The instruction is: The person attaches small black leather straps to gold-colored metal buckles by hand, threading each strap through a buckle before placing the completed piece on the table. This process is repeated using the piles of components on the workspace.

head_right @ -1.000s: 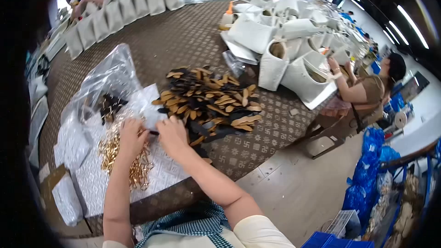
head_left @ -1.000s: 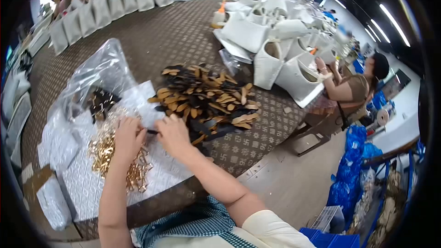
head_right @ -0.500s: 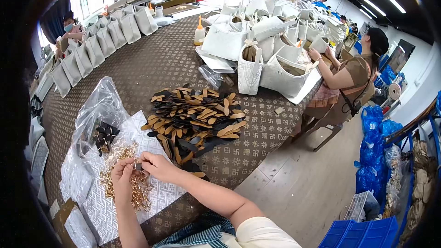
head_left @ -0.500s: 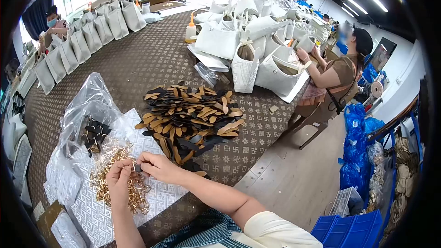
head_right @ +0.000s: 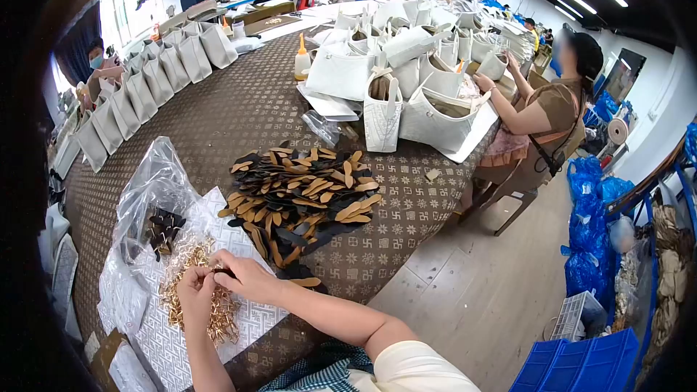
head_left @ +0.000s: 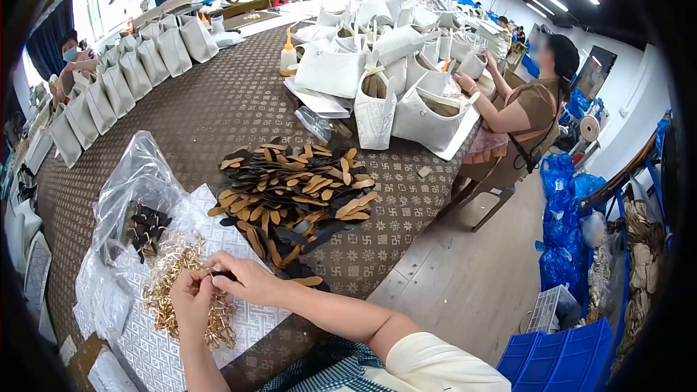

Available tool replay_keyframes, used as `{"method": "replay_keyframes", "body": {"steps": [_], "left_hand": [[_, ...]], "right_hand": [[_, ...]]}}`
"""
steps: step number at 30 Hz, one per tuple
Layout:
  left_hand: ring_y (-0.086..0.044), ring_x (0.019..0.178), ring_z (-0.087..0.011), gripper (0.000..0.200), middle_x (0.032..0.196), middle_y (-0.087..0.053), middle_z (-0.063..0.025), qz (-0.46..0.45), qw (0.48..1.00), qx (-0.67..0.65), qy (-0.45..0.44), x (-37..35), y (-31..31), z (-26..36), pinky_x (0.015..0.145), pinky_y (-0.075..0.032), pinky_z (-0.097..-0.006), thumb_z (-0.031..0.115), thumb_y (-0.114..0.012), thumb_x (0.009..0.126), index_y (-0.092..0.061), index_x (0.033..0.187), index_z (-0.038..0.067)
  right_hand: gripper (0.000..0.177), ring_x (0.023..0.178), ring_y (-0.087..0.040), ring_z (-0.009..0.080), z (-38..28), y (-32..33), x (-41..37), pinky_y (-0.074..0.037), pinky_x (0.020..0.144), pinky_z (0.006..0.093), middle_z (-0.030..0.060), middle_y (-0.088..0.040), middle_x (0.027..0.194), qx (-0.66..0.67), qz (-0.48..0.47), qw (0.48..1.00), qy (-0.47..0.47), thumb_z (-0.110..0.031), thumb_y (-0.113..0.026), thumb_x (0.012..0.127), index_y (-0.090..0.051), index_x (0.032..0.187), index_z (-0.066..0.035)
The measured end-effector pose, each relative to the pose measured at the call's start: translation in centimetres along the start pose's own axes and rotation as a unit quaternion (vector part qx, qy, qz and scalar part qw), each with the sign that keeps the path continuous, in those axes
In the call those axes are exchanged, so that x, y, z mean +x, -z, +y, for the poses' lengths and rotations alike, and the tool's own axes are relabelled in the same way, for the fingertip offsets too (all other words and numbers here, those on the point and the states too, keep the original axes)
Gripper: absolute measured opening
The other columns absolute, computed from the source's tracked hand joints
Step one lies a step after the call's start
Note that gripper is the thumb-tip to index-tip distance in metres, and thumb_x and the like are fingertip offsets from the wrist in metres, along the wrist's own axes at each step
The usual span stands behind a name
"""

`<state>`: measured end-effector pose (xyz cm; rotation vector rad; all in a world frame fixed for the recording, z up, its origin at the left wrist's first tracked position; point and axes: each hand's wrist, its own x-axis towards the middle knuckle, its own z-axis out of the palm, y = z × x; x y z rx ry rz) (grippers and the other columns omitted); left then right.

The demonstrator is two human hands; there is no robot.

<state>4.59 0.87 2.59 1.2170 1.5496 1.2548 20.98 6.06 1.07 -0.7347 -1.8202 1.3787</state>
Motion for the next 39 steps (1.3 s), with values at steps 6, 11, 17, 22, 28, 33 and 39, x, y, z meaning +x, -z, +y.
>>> {"method": "replay_keyframes", "body": {"steps": [6,11,17,22,28,33,39], "left_hand": [[-0.056,0.057,-0.007,0.013,0.069,-0.06,-0.0014,-0.064,0.994,-0.074,0.039,0.3,1.3,-0.7,0.051,-0.047,-0.0221,0.001,-0.056,0.09,-0.059,0.077,0.002],[-0.059,0.06,-0.0094,0.012,0.073,-0.061,-0.0031,-0.077,0.987,-0.135,0.035,-0.2,1.3,-0.5,0.056,-0.054,-0.0247,0.0,-0.054,0.092,-0.058,0.08,0.002],[-0.058,0.058,-0.0095,0.016,0.072,-0.06,-0.0023,-0.048,0.988,-0.144,0.024,-0.2,0.8,-1.0,0.054,-0.053,-0.0257,0.005,-0.053,0.095,-0.054,0.079,0.004],[-0.062,0.065,-0.0113,0.015,0.078,-0.064,-0.0054,-0.045,0.99,-0.125,0.046,-0.4,1.0,-1.5,0.055,-0.052,-0.0256,0.005,-0.052,0.095,-0.056,0.081,0.003],[-0.06,0.068,-0.0082,0.007,0.079,-0.063,-0.0026,-0.02,0.991,-0.126,0.045,-0.4,1.5,-2.2,0.061,-0.05,-0.023,0.005,-0.053,0.09,-0.059,0.086,0.001],[-0.067,0.068,-0.0149,0.009,0.077,-0.066,-0.0067,0.052,0.983,-0.169,0.055,0.5,3.7,-1.4,0.063,-0.055,-0.027,0.009,-0.056,0.091,-0.06,0.088,0.002],[-0.059,0.104,-0.0191,0.05,0.111,-0.062,-0.0111,0.331,0.915,0.191,-0.126,4.2,9.0,-1.4,0.081,-0.047,-0.0304,0.036,-0.063,0.094,-0.058,0.128,-0.001]], "right_hand": [[0.03,0.091,-0.068,0.0267,1.5,-0.4,0.2,-0.051,0.077,0.0332,0.0148,-0.068,0.101,-0.005,-0.007,0.997,0.082,-0.017,-0.069,0.086,-0.062,0.111,-0.003],[0.029,0.089,-0.068,0.0267,1.1,-0.6,0.1,-0.052,0.077,0.0331,0.0143,-0.069,0.096,0.017,-0.022,0.997,0.069,-0.016,-0.068,0.085,-0.06,0.109,-0.002],[0.028,0.075,-0.067,0.0325,1.6,-0.9,0.0,-0.051,0.067,0.0379,0.0167,-0.066,0.085,-0.038,0.01,0.996,0.082,-0.019,-0.064,0.088,-0.057,0.109,-0.003],[0.019,0.066,-0.068,0.0236,0.3,-0.8,-0.1,-0.051,0.061,0.0335,0.0144,-0.066,0.077,-0.001,0.023,0.999,0.04,-0.014,-0.062,0.085,-0.058,0.098,-0.001],[0.027,0.069,-0.064,0.0155,1.0,-0.7,0.0,-0.052,0.066,0.0289,0.0128,-0.067,0.083,-0.042,0.0,0.999,-0.009,-0.021,-0.07,0.087,-0.061,0.106,-0.004],[0.052,0.079,-0.061,0.0186,1.1,0.1,0.4,-0.052,0.071,0.03,0.0106,-0.067,0.104,-0.175,0.036,0.981,0.074,-0.028,-0.073,0.085,-0.058,0.131,-0.007],[0.017,0.072,-0.06,0.0228,2.4,4.6,1.1,-0.049,0.067,0.0375,0.0053,-0.062,0.079,-0.333,0.258,0.906,-0.039,-0.021,-0.072,0.082,-0.065,0.087,-0.006]]}}
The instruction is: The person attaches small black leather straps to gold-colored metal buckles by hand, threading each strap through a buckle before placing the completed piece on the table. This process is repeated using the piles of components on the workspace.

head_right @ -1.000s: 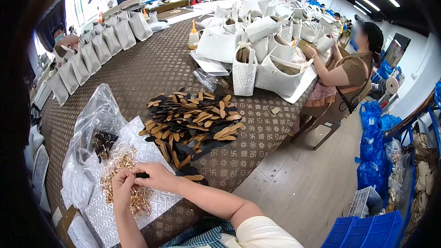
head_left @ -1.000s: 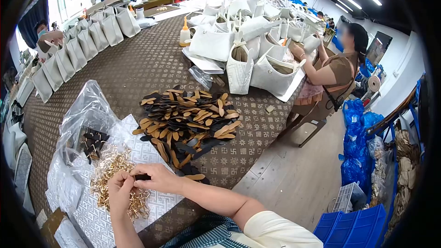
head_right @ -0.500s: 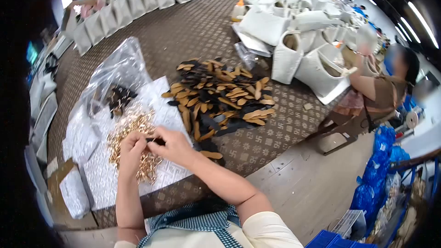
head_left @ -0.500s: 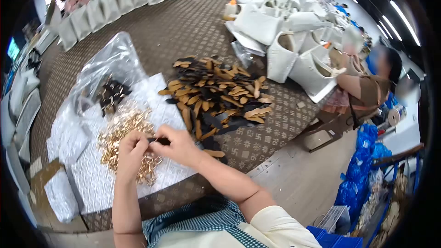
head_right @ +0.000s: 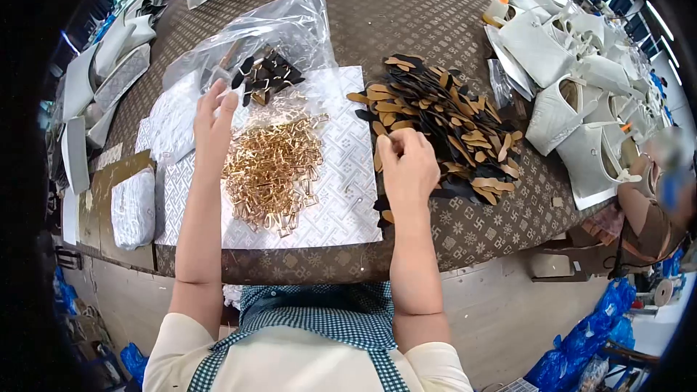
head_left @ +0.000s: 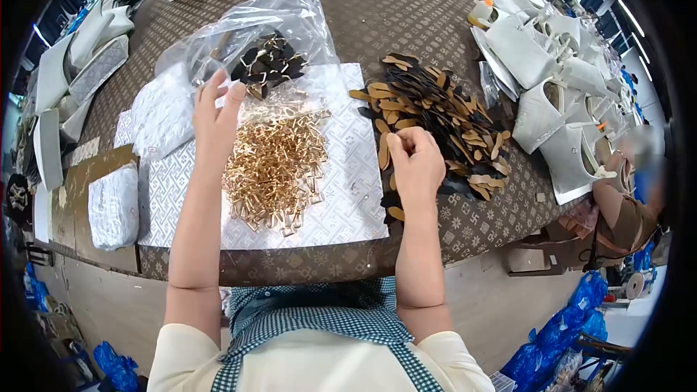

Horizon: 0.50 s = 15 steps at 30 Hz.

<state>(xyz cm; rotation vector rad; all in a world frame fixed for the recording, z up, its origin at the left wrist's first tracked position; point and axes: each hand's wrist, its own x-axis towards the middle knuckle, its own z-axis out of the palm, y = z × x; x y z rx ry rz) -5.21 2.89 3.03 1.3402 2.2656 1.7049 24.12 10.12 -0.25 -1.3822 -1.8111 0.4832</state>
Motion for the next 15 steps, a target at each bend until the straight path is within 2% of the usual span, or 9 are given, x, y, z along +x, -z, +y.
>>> {"method": "replay_keyframes", "body": {"steps": [1,3,4,6,8,9,11,14,15], "left_hand": [[-0.058,0.107,-0.0221,0.053,0.122,-0.057,-0.0143,-0.032,0.999,0.007,-0.005,-0.1,0.2,-0.5,0.083,-0.047,-0.0316,0.038,-0.064,0.092,-0.058,0.128,0.0],[-0.059,0.102,-0.0225,0.035,0.114,-0.061,-0.0112,-0.129,0.992,-0.002,0.006,-1.5,-0.3,-0.5,0.085,-0.047,-0.035,0.031,-0.068,0.089,-0.068,0.115,0.007],[-0.059,0.103,-0.0251,0.026,0.111,-0.062,-0.0094,-0.165,0.985,0.028,-0.039,-2.7,-0.8,0.4,0.088,-0.047,-0.0381,0.028,-0.067,0.088,-0.07,0.106,0.009],[-0.058,0.103,-0.0254,0.028,0.105,-0.063,-0.009,-0.227,0.958,0.079,-0.159,-4.7,-2.4,0.3,0.091,-0.045,-0.037,0.022,-0.07,0.085,-0.069,0.11,0.01],[-0.055,0.106,-0.0272,0.028,0.107,-0.062,-0.0075,-0.291,0.919,0.119,-0.238,-5.8,-4.0,0.0,0.093,-0.043,-0.039,0.023,-0.071,0.082,-0.07,0.107,0.011],[-0.053,0.107,-0.0249,0.025,0.106,-0.061,-0.0042,-0.304,0.905,0.154,-0.256,-6.4,-4.0,0.9,0.095,-0.04,-0.0395,0.023,-0.07,0.081,-0.07,0.104,0.012],[-0.052,0.107,-0.0236,0.021,0.104,-0.06,-0.002,-0.343,0.889,0.188,-0.239,-6.7,-4.7,1.3,0.096,-0.039,-0.04,0.023,-0.07,0.081,-0.069,0.099,0.013],[-0.053,0.105,-0.0234,0.015,0.098,-0.059,-0.0024,-0.336,0.894,0.183,-0.233,-6.6,-5.1,1.3,0.095,-0.039,-0.041,0.023,-0.07,0.081,-0.066,0.091,0.012],[-0.053,0.105,-0.0234,0.015,0.097,-0.059,-0.0026,-0.339,0.895,0.181,-0.226,-6.6,-5.1,1.3,0.095,-0.038,-0.0412,0.023,-0.07,0.08,-0.066,0.09,0.012]], "right_hand": [[0.021,0.069,-0.058,0.0211,0.3,0.2,0.1,-0.048,0.066,0.0369,0.0046,-0.061,0.077,-0.046,-0.011,0.999,-0.018,-0.024,-0.074,0.082,-0.065,0.086,-0.005],[0.024,0.074,-0.059,0.0226,0.2,-0.3,-0.2,-0.048,0.068,0.0385,0.0039,-0.06,0.077,-0.128,-0.026,0.991,0.01,-0.026,-0.075,0.08,-0.064,0.086,-0.006],[0.026,0.079,-0.06,0.0237,-0.1,-0.6,-0.4,-0.049,0.071,0.0391,0.0031,-0.06,0.076,-0.166,-0.037,0.985,0.026,-0.028,-0.076,0.078,-0.064,0.086,-0.007],[0.024,0.08,-0.06,0.0244,-0.1,-1.1,-0.6,-0.048,0.072,0.0392,0.0031,-0.061,0.076,-0.188,-0.031,0.98,0.057,-0.025,-0.076,0.078,-0.064,0.086,-0.006],[0.022,0.081,-0.06,0.0248,0.3,-1.4,-0.5,-0.048,0.072,0.0395,0.0033,-0.061,0.077,-0.186,-0.047,0.979,0.073,-0.023,-0.076,0.078,-0.064,0.086,-0.006],[0.021,0.081,-0.06,0.025,0.6,-1.5,-0.5,-0.048,0.072,0.0398,0.0035,-0.061,0.077,-0.172,-0.068,0.98,0.073,-0.021,-0.076,0.078,-0.064,0.085,-0.006],[0.015,0.079,-0.06,0.0252,0.7,-1.5,-0.7,-0.048,0.07,0.0396,0.004,-0.062,0.076,-0.151,-0.084,0.982,0.075,-0.015,-0.074,0.079,-0.063,0.082,-0.005],[0.012,0.079,-0.059,0.0261,0.7,-1.7,-0.7,-0.049,0.069,0.0397,0.004,-0.063,0.076,-0.096,-0.062,0.989,0.093,-0.012,-0.072,0.079,-0.063,0.08,-0.005],[0.008,0.07,-0.06,0.0202,0.7,-1.8,-0.6,-0.049,0.064,0.0368,0.0048,-0.065,0.077,-0.073,-0.027,0.987,0.14,-0.007,-0.067,0.084,-0.06,0.085,-0.002]]}}
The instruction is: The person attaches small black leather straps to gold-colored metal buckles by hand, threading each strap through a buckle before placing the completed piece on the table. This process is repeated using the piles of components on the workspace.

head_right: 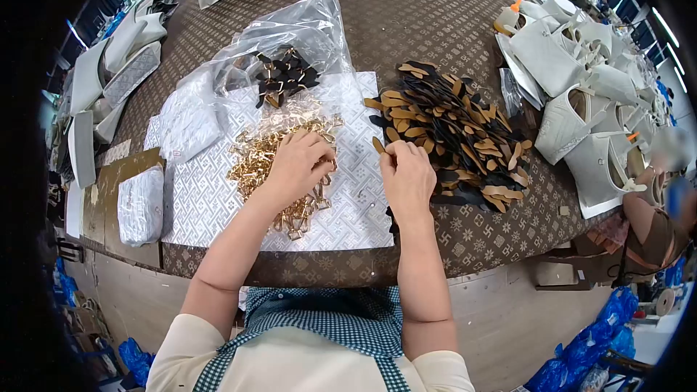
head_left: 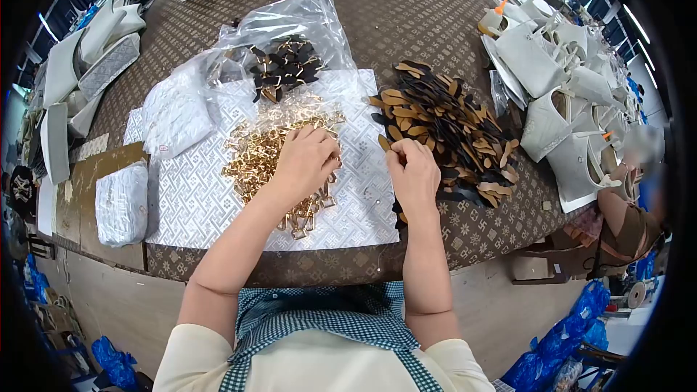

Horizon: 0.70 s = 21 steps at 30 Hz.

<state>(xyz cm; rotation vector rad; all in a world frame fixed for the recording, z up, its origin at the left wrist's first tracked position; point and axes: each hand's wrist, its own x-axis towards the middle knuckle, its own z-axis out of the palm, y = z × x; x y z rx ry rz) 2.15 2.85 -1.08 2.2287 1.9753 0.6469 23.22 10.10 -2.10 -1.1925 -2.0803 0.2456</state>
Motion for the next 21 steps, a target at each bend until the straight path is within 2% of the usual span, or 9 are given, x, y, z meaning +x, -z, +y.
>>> {"method": "replay_keyframes", "body": {"steps": [3,4,5,7,10,13,15,17,21], "left_hand": [[-0.059,0.09,-0.025,0.012,0.089,-0.063,-0.0063,0.072,0.987,-0.132,0.058,0.0,0.3,0.3,0.081,-0.046,-0.0391,0.016,-0.069,0.082,-0.064,0.088,0.008],[-0.06,0.086,-0.0253,0.011,0.087,-0.063,-0.007,0.085,0.974,-0.19,0.092,0.0,0.4,0.3,0.077,-0.048,-0.0385,0.015,-0.069,0.082,-0.063,0.088,0.007],[-0.061,0.074,-0.0196,0.01,0.083,-0.065,-0.0057,0.082,0.953,-0.248,0.153,-0.1,0.6,0.5,0.064,-0.048,-0.0333,0.011,-0.066,0.086,-0.062,0.093,0.004],[-0.06,0.069,-0.0121,0.011,0.085,-0.064,-0.0019,0.12,0.863,-0.449,0.199,-0.1,0.9,0.3,0.06,-0.047,-0.0278,0.01,-0.062,0.092,-0.062,0.099,0.001],[-0.063,0.074,-0.0109,0.014,0.087,-0.064,-0.0028,0.122,0.749,-0.605,0.241,-0.4,1.9,0.8,0.063,-0.052,-0.0247,0.006,-0.057,0.095,-0.061,0.107,0.0],[-0.065,0.079,-0.0127,0.013,0.089,-0.064,-0.0046,0.122,0.668,-0.694,0.239,-0.9,1.7,0.6,0.065,-0.054,-0.0255,0.006,-0.058,0.095,-0.061,0.106,0.0],[-0.066,0.083,-0.0137,0.011,0.09,-0.064,-0.0056,0.123,0.621,-0.738,0.234,-1.2,1.5,0.5,0.066,-0.056,-0.0261,0.006,-0.059,0.095,-0.061,0.105,0.001],[-0.066,0.083,-0.0147,0.008,0.09,-0.064,-0.0056,0.11,0.624,-0.742,0.221,-1.3,1.5,0.4,0.07,-0.056,-0.0275,0.004,-0.061,0.093,-0.061,0.101,0.003],[-0.065,0.082,-0.0147,0.01,0.09,-0.064,-0.0056,0.089,0.626,-0.751,0.191,-1.5,1.1,0.4,0.073,-0.054,-0.0286,-0.002,-0.058,0.09,-0.06,0.099,0.003]], "right_hand": [[0.006,0.061,-0.055,0.0121,-1.0,0.0,0.2,-0.047,0.058,0.0308,0.0043,-0.066,0.077,0.238,0.003,0.963,-0.129,-0.005,-0.061,0.09,-0.058,0.089,0.0],[0.006,0.057,-0.048,0.0049,-1.3,0.0,0.1,-0.041,0.053,0.0238,0.0027,-0.065,0.076,0.366,-0.012,0.915,-0.169,-0.005,-0.055,0.094,-0.056,0.095,0.0],[0.007,0.058,-0.047,0.0043,-1.5,0.2,0.1,-0.04,0.053,0.0227,0.0018,-0.064,0.075,0.373,-0.022,0.912,-0.17,-0.007,-0.056,0.095,-0.057,0.094,0.0],[0.011,0.058,-0.046,0.0032,-2.0,0.7,0.2,-0.038,0.053,0.0205,-0.0001,-0.062,0.073,0.388,-0.044,0.905,-0.17,-0.01,-0.056,0.096,-0.059,0.094,0.0],[0.019,0.065,-0.056,0.0111,-2.5,1.1,0.0,-0.045,0.06,0.0266,0.0047,-0.06,0.071,0.379,-0.089,0.908,-0.153,-0.015,-0.059,0.096,-0.061,0.093,0.003],[0.025,0.066,-0.051,0.0118,-3.1,0.2,-0.6,-0.044,0.061,0.0279,0.004,-0.057,0.073,0.385,-0.091,0.911,-0.116,-0.019,-0.06,0.097,-0.062,0.088,0.004],[0.017,0.064,-0.05,0.0072,-3.6,-0.3,-1.0,-0.043,0.059,0.0239,0.0007,-0.058,0.075,0.422,-0.116,0.892,-0.113,-0.015,-0.062,0.095,-0.062,0.092,0.002],[0.014,0.063,-0.05,0.0034,-4.3,-0.2,-1.1,-0.043,0.056,0.0198,-0.0015,-0.059,0.077,0.468,-0.16,0.857,-0.145,-0.015,-0.061,0.095,-0.062,0.093,-0.001],[0.011,0.062,-0.05,0.003,-4.6,-0.2,-0.9,-0.045,0.055,0.0199,-0.0008,-0.058,0.076,0.506,-0.184,0.822,-0.187,-0.012,-0.059,0.095,-0.058,0.099,-0.002]]}}
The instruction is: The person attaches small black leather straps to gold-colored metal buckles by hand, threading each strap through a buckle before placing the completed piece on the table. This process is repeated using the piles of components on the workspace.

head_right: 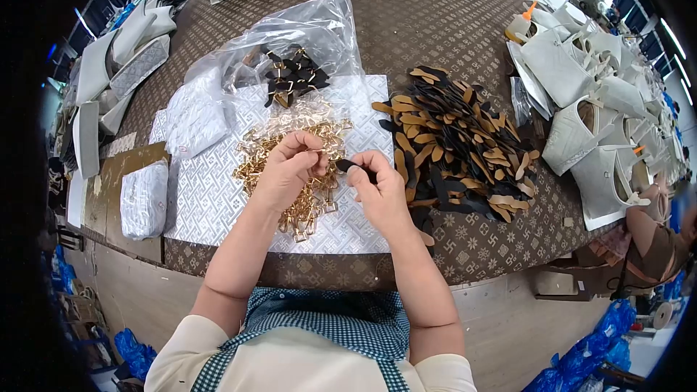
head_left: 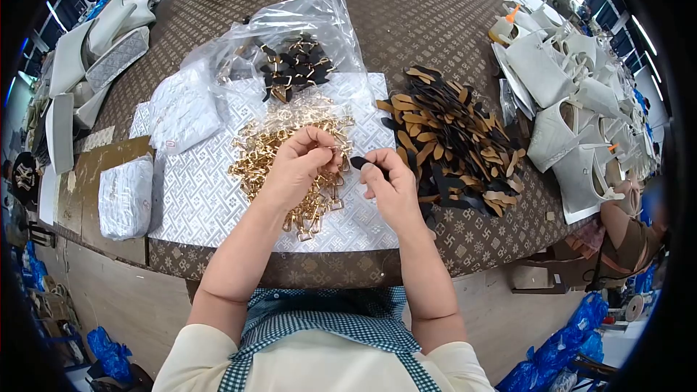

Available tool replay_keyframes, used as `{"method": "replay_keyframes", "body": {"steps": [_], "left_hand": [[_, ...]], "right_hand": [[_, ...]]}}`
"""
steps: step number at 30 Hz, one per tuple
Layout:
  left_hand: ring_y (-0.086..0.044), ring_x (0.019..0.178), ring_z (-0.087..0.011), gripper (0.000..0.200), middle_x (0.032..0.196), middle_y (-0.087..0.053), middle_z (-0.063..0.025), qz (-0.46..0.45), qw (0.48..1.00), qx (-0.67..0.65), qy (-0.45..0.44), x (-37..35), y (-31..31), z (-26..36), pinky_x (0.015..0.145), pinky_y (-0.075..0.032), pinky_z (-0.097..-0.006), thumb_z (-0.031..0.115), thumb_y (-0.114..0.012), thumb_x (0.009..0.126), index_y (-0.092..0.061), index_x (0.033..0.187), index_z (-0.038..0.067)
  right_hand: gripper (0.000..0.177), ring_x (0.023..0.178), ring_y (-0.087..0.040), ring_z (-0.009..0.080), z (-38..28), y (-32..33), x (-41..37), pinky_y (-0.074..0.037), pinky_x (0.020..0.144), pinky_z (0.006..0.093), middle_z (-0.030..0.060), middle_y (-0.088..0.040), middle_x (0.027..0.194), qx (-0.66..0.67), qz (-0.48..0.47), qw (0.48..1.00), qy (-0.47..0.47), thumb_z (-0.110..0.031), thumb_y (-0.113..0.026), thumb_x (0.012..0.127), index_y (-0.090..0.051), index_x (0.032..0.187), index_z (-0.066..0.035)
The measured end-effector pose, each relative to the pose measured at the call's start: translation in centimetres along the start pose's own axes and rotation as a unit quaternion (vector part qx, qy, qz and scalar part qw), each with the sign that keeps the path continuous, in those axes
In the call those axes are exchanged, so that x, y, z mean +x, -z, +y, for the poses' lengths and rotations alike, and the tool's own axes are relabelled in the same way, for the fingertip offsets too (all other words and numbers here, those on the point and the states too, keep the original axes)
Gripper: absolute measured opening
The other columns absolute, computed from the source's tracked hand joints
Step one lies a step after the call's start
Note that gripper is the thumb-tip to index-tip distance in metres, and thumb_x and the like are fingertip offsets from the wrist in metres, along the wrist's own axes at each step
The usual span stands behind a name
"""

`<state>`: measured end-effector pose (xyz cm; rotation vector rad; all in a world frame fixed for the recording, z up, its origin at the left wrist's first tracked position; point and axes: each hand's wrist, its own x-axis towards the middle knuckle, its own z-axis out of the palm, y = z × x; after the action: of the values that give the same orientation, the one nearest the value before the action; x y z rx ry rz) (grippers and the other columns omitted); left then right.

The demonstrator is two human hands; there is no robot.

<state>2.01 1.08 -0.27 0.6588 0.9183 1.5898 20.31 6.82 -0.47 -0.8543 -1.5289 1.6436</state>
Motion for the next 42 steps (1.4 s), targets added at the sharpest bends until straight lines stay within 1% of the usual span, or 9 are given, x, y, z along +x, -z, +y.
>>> {"method": "replay_keyframes", "body": {"steps": [9,13,19,23,27,32,35,38,42], "left_hand": [[-0.061,0.085,-0.0089,0.012,0.095,-0.063,-0.0016,-0.061,0.992,0.112,-0.014,-0.5,-1.0,-0.8,0.078,-0.051,-0.0252,0.0,-0.059,0.09,-0.064,0.1,0.003],[-0.058,0.082,-0.0061,0.006,0.095,-0.061,-0.0008,-0.073,0.971,0.213,-0.084,-0.2,-0.6,-1.1,0.071,-0.049,-0.0231,0.007,-0.064,0.091,-0.066,0.094,0.002],[-0.053,0.072,-0.0038,0.01,0.081,-0.06,0.0028,-0.036,0.954,0.298,-0.003,-0.4,-0.3,-0.4,0.062,-0.043,-0.0207,0.012,-0.068,0.09,-0.065,0.09,0.002],[-0.052,0.062,-0.0049,0.012,0.072,-0.061,0.0006,-0.067,0.957,0.268,0.086,-0.5,-0.1,0.0,0.055,-0.042,-0.0209,0.012,-0.067,0.09,-0.063,0.086,0.002],[-0.06,0.063,-0.0081,0.006,0.074,-0.064,-0.0029,-0.061,0.965,0.241,0.081,-0.6,-0.6,0.3,0.057,-0.05,-0.0229,0.006,-0.061,0.088,-0.06,0.084,0.001],[-0.061,0.067,-0.0077,0.005,0.075,-0.064,-0.0029,-0.065,0.963,0.251,0.07,-0.7,-0.7,0.1,0.059,-0.051,-0.0231,0.004,-0.058,0.088,-0.06,0.085,0.0],[-0.063,0.071,-0.0085,0.006,0.082,-0.065,-0.0044,-0.064,0.971,0.222,0.066,-0.8,-0.8,0.4,0.063,-0.052,-0.0231,0.005,-0.057,0.089,-0.06,0.086,0.001],[-0.064,0.073,-0.0099,0.007,0.088,-0.067,-0.0057,-0.059,0.977,0.191,0.073,-0.9,-0.8,0.8,0.065,-0.053,-0.0232,0.007,-0.057,0.092,-0.059,0.089,0.002],[-0.067,0.074,-0.0127,0.007,0.084,-0.067,-0.0064,-0.053,0.977,0.197,0.069,-0.1,-0.1,1.0,0.064,-0.054,-0.0241,0.009,-0.058,0.093,-0.06,0.091,0.002]], "right_hand": [[0.011,0.059,-0.045,0.0024,-0.1,0.3,-0.1,-0.041,0.053,0.0191,-0.0026,-0.055,0.073,0.081,-0.044,0.995,-0.044,-0.013,-0.057,0.095,-0.058,0.098,-0.003],[0.016,0.064,-0.049,0.0044,0.0,0.1,-0.3,-0.042,0.058,0.0209,-0.0009,-0.057,0.076,0.019,-0.026,0.999,0.018,-0.009,-0.059,0.093,-0.059,0.107,-0.002],[0.03,0.076,-0.061,0.009,-0.7,-0.2,-0.6,-0.05,0.068,0.025,0.0048,-0.067,0.087,-0.098,-0.051,0.989,0.098,-0.009,-0.069,0.085,-0.066,0.114,-0.007],[0.028,0.077,-0.065,0.0111,-0.7,-0.5,-0.5,-0.052,0.069,0.0261,0.007,-0.07,0.091,-0.185,-0.024,0.976,0.109,-0.009,-0.072,0.082,-0.067,0.109,-0.005],[0.023,0.072,-0.064,0.0097,-0.6,-0.6,-0.5,-0.053,0.067,0.0261,0.007,-0.07,0.086,-0.204,-0.025,0.971,0.123,-0.005,-0.071,0.082,-0.065,0.103,0.0],[0.018,0.069,-0.064,0.0092,-0.5,-0.4,-0.7,-0.051,0.064,0.0254,0.0083,-0.069,0.081,-0.235,-0.017,0.964,0.121,-0.007,-0.069,0.083,-0.06,0.096,0.001],[0.018,0.064,-0.067,0.0188,0.3,-0.3,-0.4,-0.052,0.061,0.0299,0.0111,-0.067,0.077,-0.184,0.0,0.972,0.144,-0.013,-0.067,0.082,-0.06,0.096,-0.003],[0.022,0.063,-0.066,0.018,-0.2,-0.1,-0.5,-0.051,0.059,0.029,0.0099,-0.067,0.076,-0.177,0.005,0.977,0.12,-0.017,-0.07,0.083,-0.06,0.095,-0.003],[0.033,0.068,-0.062,0.0153,-0.3,0.5,-0.3,-0.05,0.063,0.0284,0.0087,-0.068,0.086,-0.231,0.034,0.965,0.12,-0.022,-0.074,0.083,-0.063,0.108,-0.004]]}}
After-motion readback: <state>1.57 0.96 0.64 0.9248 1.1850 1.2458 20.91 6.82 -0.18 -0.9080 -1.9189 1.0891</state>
